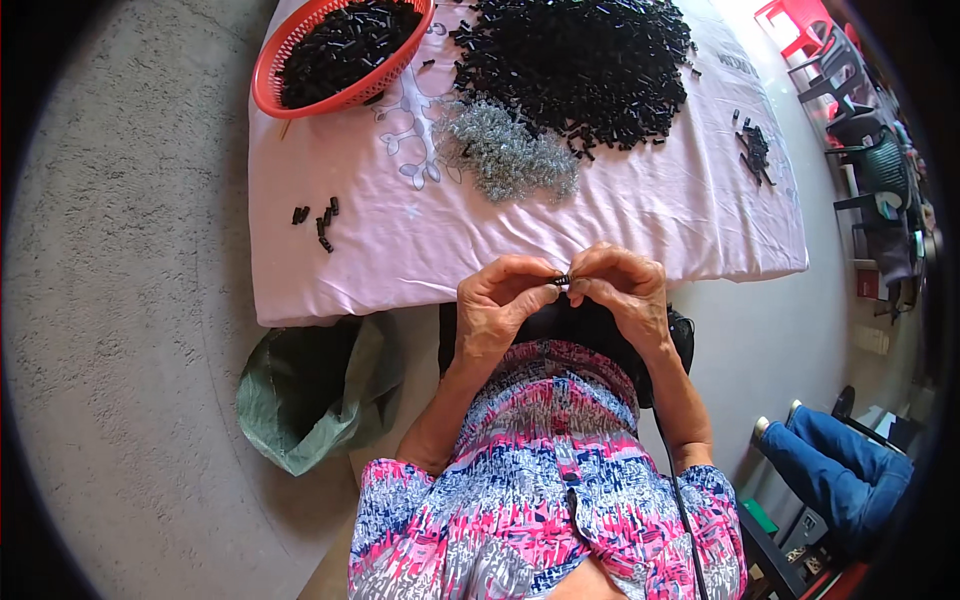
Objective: Assembling small black and silver components manually at a workshop table.
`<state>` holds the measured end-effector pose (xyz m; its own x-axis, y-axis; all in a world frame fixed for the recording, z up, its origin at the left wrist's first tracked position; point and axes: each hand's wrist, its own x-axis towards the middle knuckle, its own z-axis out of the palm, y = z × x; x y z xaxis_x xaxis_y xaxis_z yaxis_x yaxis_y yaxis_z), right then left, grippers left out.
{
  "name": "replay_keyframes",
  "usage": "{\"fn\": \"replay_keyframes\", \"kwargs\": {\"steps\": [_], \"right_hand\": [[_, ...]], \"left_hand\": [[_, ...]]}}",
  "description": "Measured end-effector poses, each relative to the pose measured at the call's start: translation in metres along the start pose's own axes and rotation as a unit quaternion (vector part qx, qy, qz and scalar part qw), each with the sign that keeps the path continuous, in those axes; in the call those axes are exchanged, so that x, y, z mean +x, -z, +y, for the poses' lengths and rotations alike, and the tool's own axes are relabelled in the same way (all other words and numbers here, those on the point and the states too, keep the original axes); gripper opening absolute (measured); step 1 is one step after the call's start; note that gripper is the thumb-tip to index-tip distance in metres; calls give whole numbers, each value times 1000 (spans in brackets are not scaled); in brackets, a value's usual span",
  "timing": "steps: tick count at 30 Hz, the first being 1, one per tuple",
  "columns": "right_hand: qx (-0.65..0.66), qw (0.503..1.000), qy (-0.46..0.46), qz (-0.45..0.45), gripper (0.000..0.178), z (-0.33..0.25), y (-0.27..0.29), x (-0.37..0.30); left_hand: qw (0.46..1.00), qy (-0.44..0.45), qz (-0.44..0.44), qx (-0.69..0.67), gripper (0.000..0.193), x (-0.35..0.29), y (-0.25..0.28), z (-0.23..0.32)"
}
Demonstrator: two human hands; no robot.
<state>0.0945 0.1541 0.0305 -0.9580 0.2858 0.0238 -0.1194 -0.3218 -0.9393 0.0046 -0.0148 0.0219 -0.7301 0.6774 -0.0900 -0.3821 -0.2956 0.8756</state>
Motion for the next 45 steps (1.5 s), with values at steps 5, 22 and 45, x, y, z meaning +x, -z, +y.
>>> {"fn": "replay_keyframes", "kwargs": {"steps": [5, 22, 45], "right_hand": [[-118, 992, 36, -27, 12, -7, 3, -1], [101, 972, -214, 0, 8, -22, 10, -1], [-675, 710, 135, 148, 20, -6, 39, 95]], "left_hand": [[999, -8, 11, 45, 21, -2, -8, 6], [995, 57, -77, -7, 17, 0, -13, -9], [987, -10, -21, -157, 19, 17, 33, -17]]}}
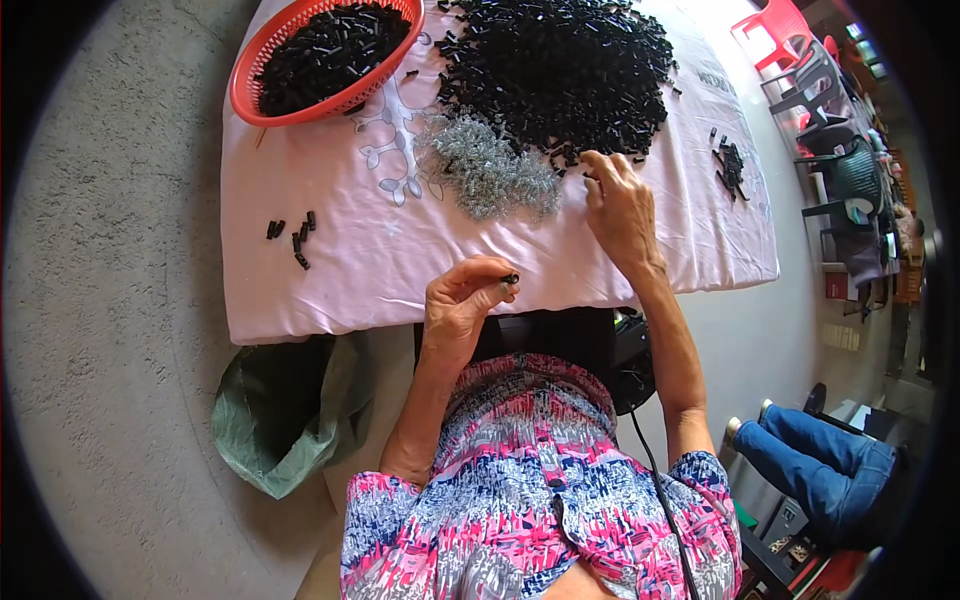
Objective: Assembling small black and silver components manually at a workshop table.
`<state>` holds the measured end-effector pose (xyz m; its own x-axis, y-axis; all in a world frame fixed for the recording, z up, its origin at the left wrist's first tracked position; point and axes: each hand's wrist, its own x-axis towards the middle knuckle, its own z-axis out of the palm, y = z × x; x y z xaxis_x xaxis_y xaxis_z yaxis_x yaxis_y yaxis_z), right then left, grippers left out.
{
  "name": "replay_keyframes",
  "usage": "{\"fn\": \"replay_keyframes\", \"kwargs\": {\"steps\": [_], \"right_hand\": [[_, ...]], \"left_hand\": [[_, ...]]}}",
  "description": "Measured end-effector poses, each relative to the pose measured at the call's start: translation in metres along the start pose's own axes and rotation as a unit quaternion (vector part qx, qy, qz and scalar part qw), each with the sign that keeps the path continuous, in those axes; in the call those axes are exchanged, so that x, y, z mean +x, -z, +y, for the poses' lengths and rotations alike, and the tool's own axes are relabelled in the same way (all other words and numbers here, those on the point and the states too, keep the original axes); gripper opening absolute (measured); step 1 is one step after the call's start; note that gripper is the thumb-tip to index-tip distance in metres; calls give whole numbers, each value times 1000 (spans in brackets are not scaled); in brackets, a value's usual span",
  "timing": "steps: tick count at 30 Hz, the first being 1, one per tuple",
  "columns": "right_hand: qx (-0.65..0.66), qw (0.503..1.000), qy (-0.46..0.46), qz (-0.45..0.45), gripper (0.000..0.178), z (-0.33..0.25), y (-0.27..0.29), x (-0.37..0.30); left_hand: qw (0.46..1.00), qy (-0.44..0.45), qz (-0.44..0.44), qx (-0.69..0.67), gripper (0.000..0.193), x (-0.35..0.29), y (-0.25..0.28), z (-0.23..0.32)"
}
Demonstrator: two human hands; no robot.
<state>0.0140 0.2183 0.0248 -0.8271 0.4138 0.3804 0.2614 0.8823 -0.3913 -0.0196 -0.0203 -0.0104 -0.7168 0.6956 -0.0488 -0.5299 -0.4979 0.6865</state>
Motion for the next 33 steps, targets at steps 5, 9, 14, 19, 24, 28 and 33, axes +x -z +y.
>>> {"fn": "replay_keyframes", "kwargs": {"steps": [5, 9, 14, 19, 24, 28, 33], "right_hand": [[441, 876, -176, -90, 21, 5, 39, -49], [642, 704, -288, -95, 17, -5, 52, -91], [671, 674, -297, -86, 16, -17, 64, -112], [658, 693, -278, -102, 21, -25, 69, -114], [643, 713, -253, -117, 20, -32, 70, -113], [634, 725, -233, -135, 17, -38, 72, -112], [607, 759, -189, -140, 18, -42, 74, -114]], "left_hand": [[999, 46, 3, -12, 19, 3, -12, 1], [996, 81, -32, -12, 17, 4, -30, -8], [990, 126, -48, 26, 16, 1, -41, -15], [993, 112, -39, 25, 18, -3, -41, -17], [994, 100, -23, 21, 18, -7, -40, -12], [994, 94, -26, 50, 17, -9, -39, -8], [994, 84, -26, 61, 18, -12, -41, -3]]}}
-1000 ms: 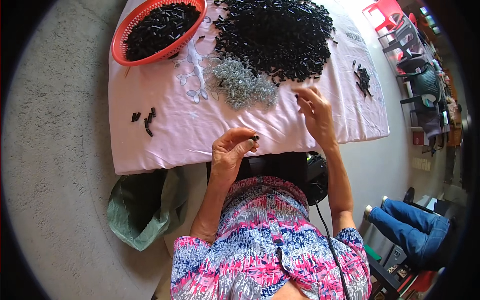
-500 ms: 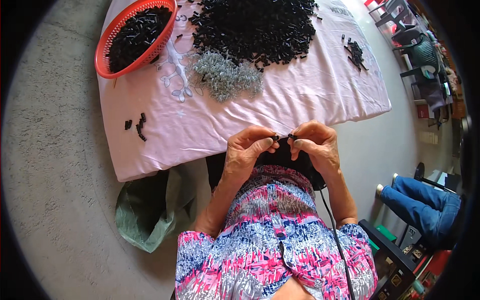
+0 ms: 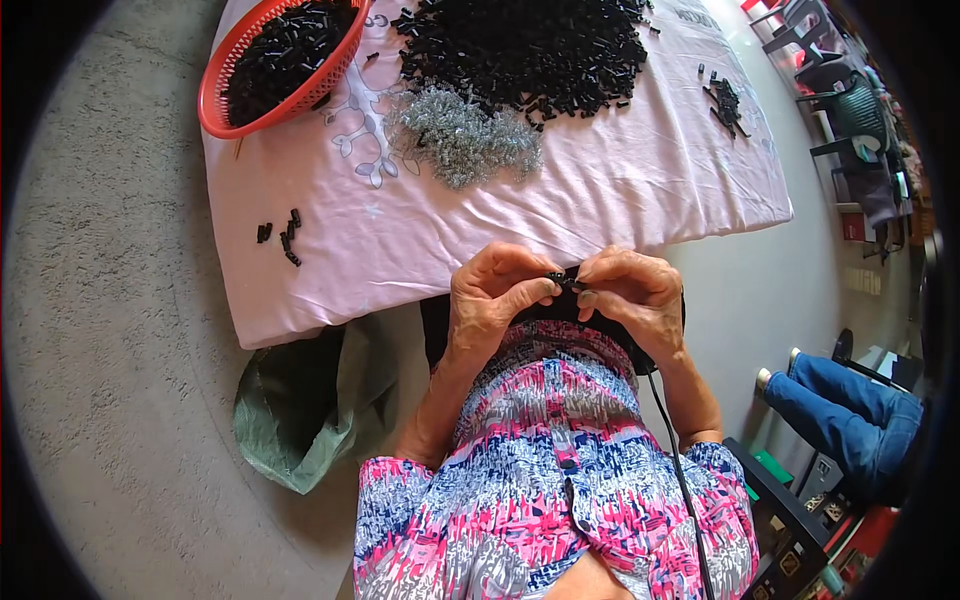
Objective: Assembling small black and silver components manually at a workshop table.
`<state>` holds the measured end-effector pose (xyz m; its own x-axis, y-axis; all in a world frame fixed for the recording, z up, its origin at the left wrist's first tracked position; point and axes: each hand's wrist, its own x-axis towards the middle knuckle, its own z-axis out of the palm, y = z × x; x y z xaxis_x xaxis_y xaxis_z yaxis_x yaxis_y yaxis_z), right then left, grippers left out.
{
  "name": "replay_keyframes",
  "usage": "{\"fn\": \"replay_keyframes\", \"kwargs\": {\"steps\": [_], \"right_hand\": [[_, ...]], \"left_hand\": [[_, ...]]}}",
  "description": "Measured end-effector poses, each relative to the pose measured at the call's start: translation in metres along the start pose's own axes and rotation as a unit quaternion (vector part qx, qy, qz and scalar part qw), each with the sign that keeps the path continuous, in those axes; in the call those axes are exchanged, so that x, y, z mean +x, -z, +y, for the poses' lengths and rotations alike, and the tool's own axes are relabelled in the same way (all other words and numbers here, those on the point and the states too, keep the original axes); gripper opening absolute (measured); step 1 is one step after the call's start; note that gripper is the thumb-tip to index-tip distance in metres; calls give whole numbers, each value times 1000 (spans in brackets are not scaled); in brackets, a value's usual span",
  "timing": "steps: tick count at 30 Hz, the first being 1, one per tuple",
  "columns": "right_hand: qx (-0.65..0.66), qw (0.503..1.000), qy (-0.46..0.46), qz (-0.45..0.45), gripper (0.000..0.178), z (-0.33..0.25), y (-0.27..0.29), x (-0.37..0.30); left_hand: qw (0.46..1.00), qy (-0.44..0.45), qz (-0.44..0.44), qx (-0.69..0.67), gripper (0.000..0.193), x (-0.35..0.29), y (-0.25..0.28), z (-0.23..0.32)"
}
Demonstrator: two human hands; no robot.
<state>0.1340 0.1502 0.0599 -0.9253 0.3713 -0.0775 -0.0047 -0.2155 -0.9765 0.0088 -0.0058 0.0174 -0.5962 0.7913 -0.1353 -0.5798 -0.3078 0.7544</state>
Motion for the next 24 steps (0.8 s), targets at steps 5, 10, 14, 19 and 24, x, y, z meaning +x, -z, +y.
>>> {"fn": "replay_keyframes", "kwargs": {"steps": [5, 10, 14, 19, 24], "right_hand": [[-13, 1000, 8, -3, 19, 0, -1, -1], [-30, 999, 23, 0, 19, 3, -1, -1], [-54, 998, 25, 6, 19, 1, -3, -1], [-119, 990, 78, 4, 21, 2, -6, -3], [-277, 939, 202, -4, 24, -2, -5, 2]], "left_hand": [[999, -24, -25, -1, 19, 0, 3, -1], [999, -19, -26, 3, 19, 0, 3, -2], [999, -21, -33, 2, 20, 0, 2, -1], [999, -29, -34, -26, 22, 0, -4, -6], [999, -19, -17, -35, 23, -3, -5, -11]]}}
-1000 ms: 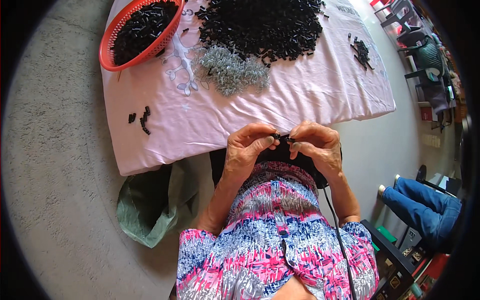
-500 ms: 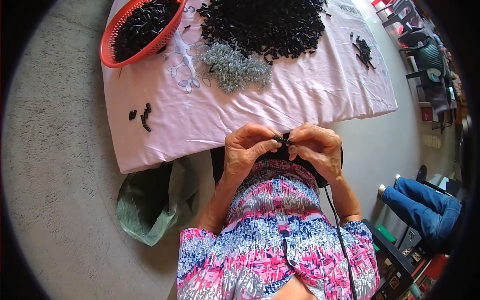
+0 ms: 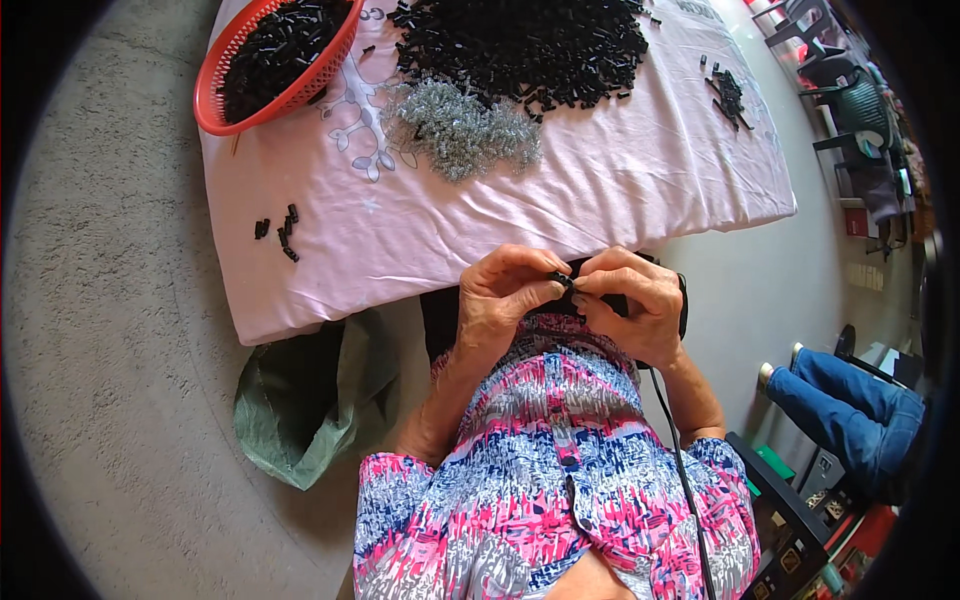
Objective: Assembling small black and silver components manually at a workshop table.
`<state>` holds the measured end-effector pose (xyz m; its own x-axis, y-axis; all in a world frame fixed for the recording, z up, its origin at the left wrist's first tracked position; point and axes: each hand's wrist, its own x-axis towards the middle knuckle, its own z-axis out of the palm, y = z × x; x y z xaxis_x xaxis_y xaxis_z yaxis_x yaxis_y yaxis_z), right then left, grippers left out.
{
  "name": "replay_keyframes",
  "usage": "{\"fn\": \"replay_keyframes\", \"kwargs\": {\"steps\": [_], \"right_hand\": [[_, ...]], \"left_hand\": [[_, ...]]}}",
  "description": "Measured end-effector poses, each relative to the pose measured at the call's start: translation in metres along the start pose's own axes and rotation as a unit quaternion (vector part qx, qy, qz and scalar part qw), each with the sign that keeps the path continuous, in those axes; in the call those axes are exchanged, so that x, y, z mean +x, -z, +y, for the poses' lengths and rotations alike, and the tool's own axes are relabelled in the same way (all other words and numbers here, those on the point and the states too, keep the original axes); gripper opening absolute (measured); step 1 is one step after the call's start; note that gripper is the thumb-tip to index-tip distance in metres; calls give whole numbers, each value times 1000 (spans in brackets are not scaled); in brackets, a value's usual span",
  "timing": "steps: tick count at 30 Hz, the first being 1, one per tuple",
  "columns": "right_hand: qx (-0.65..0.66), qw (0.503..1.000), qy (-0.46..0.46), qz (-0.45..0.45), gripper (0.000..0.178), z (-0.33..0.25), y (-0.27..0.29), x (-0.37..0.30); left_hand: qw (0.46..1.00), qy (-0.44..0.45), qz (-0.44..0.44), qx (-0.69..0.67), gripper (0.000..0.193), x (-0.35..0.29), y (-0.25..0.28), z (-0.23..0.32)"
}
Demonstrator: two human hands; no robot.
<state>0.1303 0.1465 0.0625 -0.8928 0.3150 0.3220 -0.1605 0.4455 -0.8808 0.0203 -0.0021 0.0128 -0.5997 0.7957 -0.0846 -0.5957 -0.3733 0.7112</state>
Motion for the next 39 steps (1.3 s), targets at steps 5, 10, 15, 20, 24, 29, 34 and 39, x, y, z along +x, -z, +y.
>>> {"fn": "replay_keyframes", "kwargs": {"steps": [5, 10, 15, 20, 24, 29, 34, 39], "right_hand": [[-40, 998, 49, 7, 26, 0, 0, 2], [-26, 998, 62, 6, 27, 2, 0, 4], [21, 999, 37, -26, 23, 8, 2, 4], [158, 983, -61, -75, 22, 15, 8, 0], [164, 984, -45, -46, 22, 10, 2, -1], [81, 995, 32, -41, 21, 5, 2, 0], [72, 996, 41, -35, 21, 1, -2, -2], [81, 995, 42, -38, 21, 4, -3, -7]], "left_hand": [[994, -40, -52, 85, 25, 3, 4, 7], [994, -46, -59, 84, 24, 5, 3, 9], [996, -34, -36, 71, 25, 1, 2, 11], [997, -10, -71, 18, 32, 1, 2, 13], [997, -4, -69, -29, 35, -1, 6, 6], [995, 11, -73, -67, 35, -2, 10, 3], [996, -1, -80, -31, 36, -3, 10, 6], [996, 6, -91, -3, 34, -6, 8, 12]]}}
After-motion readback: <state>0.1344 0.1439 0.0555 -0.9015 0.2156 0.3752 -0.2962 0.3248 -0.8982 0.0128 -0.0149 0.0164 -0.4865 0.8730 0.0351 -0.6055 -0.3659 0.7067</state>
